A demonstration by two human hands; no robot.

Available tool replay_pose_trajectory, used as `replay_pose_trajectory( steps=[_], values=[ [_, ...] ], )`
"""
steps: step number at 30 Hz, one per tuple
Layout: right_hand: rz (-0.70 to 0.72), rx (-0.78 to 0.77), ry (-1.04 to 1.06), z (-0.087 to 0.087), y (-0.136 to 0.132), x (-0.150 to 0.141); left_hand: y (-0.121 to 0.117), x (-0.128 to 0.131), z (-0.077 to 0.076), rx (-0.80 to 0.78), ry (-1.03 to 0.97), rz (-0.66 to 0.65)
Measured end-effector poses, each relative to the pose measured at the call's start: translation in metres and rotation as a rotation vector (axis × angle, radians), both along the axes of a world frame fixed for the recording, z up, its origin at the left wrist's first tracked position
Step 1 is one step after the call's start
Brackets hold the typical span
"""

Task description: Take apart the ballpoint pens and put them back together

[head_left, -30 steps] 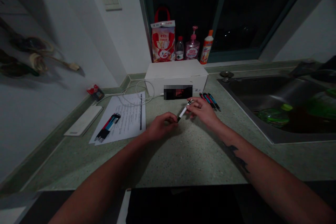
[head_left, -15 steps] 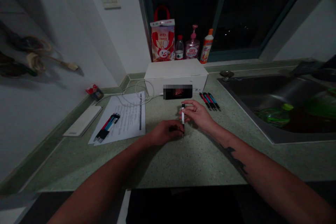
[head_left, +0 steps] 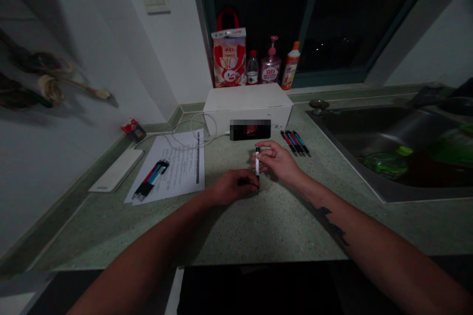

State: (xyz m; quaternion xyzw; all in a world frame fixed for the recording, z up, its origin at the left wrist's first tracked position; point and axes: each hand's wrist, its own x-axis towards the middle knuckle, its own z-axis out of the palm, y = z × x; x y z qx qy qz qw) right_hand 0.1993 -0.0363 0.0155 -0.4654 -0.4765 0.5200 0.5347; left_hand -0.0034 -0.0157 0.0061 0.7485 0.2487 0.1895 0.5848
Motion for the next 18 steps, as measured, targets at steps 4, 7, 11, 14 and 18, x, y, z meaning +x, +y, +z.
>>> replay_pose_trajectory(
  steps=[4,7,11,14,18],
  values=[
    [-0.009,0.002,-0.003,0.001,-0.001,0.0,0.0,-0.001,-0.001,0.006,-0.002,0.001],
    [-0.009,-0.002,0.0,0.002,-0.001,0.0,0.002,-0.001,-0.003,0.006,-0.008,0.002],
    [-0.007,0.01,0.014,0.003,0.0,0.002,0.002,0.0,-0.005,0.047,-0.012,0.03],
    [0.026,0.018,0.012,0.001,0.0,0.002,0.001,0.0,-0.004,0.085,-0.02,0.059],
    [0.136,0.036,-0.073,-0.011,0.002,-0.002,0.003,-0.001,-0.002,0.165,-0.06,0.096]
  ],
)
